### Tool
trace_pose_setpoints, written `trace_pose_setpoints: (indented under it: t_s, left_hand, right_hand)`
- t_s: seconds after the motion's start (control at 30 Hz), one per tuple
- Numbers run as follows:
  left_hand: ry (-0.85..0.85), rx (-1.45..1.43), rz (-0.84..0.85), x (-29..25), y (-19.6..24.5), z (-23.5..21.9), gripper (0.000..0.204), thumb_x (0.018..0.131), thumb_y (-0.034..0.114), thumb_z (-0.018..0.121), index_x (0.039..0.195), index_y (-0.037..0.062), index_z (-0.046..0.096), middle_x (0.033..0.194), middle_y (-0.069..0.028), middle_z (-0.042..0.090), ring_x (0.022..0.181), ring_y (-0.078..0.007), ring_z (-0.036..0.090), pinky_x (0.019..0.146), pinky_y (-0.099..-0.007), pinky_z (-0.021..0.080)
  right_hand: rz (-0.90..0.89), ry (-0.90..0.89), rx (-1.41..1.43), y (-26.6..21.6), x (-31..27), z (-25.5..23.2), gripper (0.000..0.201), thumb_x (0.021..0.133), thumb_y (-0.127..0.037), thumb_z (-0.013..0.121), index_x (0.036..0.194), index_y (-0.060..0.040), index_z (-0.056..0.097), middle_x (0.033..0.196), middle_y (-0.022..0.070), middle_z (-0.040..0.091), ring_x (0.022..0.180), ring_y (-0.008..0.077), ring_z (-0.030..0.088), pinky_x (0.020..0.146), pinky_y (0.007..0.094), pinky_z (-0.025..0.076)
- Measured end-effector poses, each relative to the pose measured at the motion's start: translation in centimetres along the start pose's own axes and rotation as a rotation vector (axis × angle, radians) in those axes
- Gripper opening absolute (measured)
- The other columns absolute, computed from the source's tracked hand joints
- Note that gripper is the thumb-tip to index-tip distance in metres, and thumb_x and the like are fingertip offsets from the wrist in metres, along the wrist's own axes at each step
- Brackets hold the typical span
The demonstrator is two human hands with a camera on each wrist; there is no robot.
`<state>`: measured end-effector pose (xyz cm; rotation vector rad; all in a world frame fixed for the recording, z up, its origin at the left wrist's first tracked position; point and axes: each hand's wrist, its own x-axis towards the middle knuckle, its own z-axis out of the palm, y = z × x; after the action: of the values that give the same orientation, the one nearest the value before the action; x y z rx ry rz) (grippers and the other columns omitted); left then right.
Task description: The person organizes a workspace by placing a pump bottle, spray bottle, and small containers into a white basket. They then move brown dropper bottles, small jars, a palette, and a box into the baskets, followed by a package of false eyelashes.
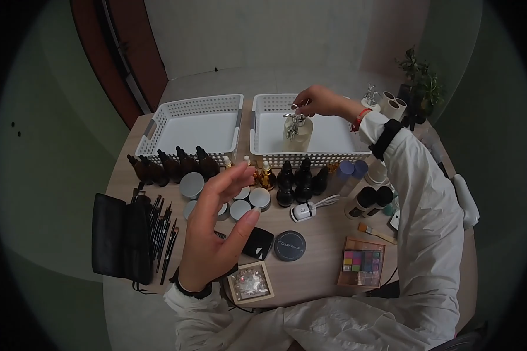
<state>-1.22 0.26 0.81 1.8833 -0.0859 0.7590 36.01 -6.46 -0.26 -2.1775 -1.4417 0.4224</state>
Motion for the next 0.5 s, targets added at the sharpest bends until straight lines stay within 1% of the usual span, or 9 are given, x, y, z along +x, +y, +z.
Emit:
trace_pose_setpoints:
  t_s: [0.1, 0.23, 0.3, 0.43, 0.5]
  left_hand:
    - [0.005, -0.007, -0.002, 0.0, 0.0, 0.0, 0.052, 0.084, 0.0, 0.06, 0.132, -0.0016, 0.041, 0.127, -0.0163, 0.051, 0.118, -0.0243, 0.052, 0.1, -0.0351, 0.041]
    - [0.004, -0.007, 0.002, 0.0, 0.0, -0.1, 0.052, 0.084, 0.0, 0.059, 0.132, -0.0017, 0.041, 0.127, -0.0163, 0.051, 0.118, -0.0243, 0.052, 0.1, -0.0351, 0.041]
    - [0.003, -0.009, 0.002, 0.1, -0.1, -0.1, 0.052, 0.084, 0.0, 0.06, 0.132, -0.0017, 0.041, 0.127, -0.0163, 0.052, 0.118, -0.0242, 0.052, 0.1, -0.035, 0.041]
    - [-0.005, 0.003, 0.012, 0.1, 0.0, 0.0, 0.052, 0.084, 0.0, 0.06, 0.132, -0.0015, 0.041, 0.127, -0.0162, 0.052, 0.117, -0.0239, 0.052, 0.1, -0.0349, 0.041]
    - [-0.001, 0.006, 0.011, 0.1, 0.0, 0.0, 0.052, 0.084, 0.0, 0.06, 0.132, -0.0013, 0.041, 0.126, -0.0162, 0.053, 0.117, -0.0239, 0.053, 0.099, -0.035, 0.041]
  right_hand:
    - [-0.029, 0.012, -0.03, 0.1, 0.3, 0.1, 0.025, 0.083, -0.016, 0.068, 0.101, 0.0015, 0.067, 0.081, 0.0082, 0.069, 0.068, 0.0139, 0.065, 0.065, 0.0273, 0.053]
    - [-0.029, 0.007, -0.022, -0.3, 0.2, 0.0, 0.024, 0.082, -0.014, 0.069, 0.1, 0.0014, 0.067, 0.08, 0.0087, 0.069, 0.068, 0.0135, 0.066, 0.064, 0.0266, 0.054]
    - [0.001, 0.0, 0.011, -0.6, -0.1, -0.1, 0.023, 0.081, -0.013, 0.069, 0.099, 0.0011, 0.068, 0.079, 0.0091, 0.069, 0.068, 0.0134, 0.066, 0.064, 0.0258, 0.054]
    - [-0.008, -0.003, -0.014, -1.0, -0.6, -0.2, 0.022, 0.08, -0.012, 0.069, 0.098, 0.0002, 0.069, 0.079, 0.0087, 0.069, 0.068, 0.0134, 0.066, 0.065, 0.0257, 0.054]
    - [-0.003, -0.068, -0.036, -1.2, -0.7, -0.3, 0.028, 0.084, -0.013, 0.067, 0.108, 0.0016, 0.065, 0.086, 0.0094, 0.069, 0.072, 0.0131, 0.065, 0.068, 0.0268, 0.053]
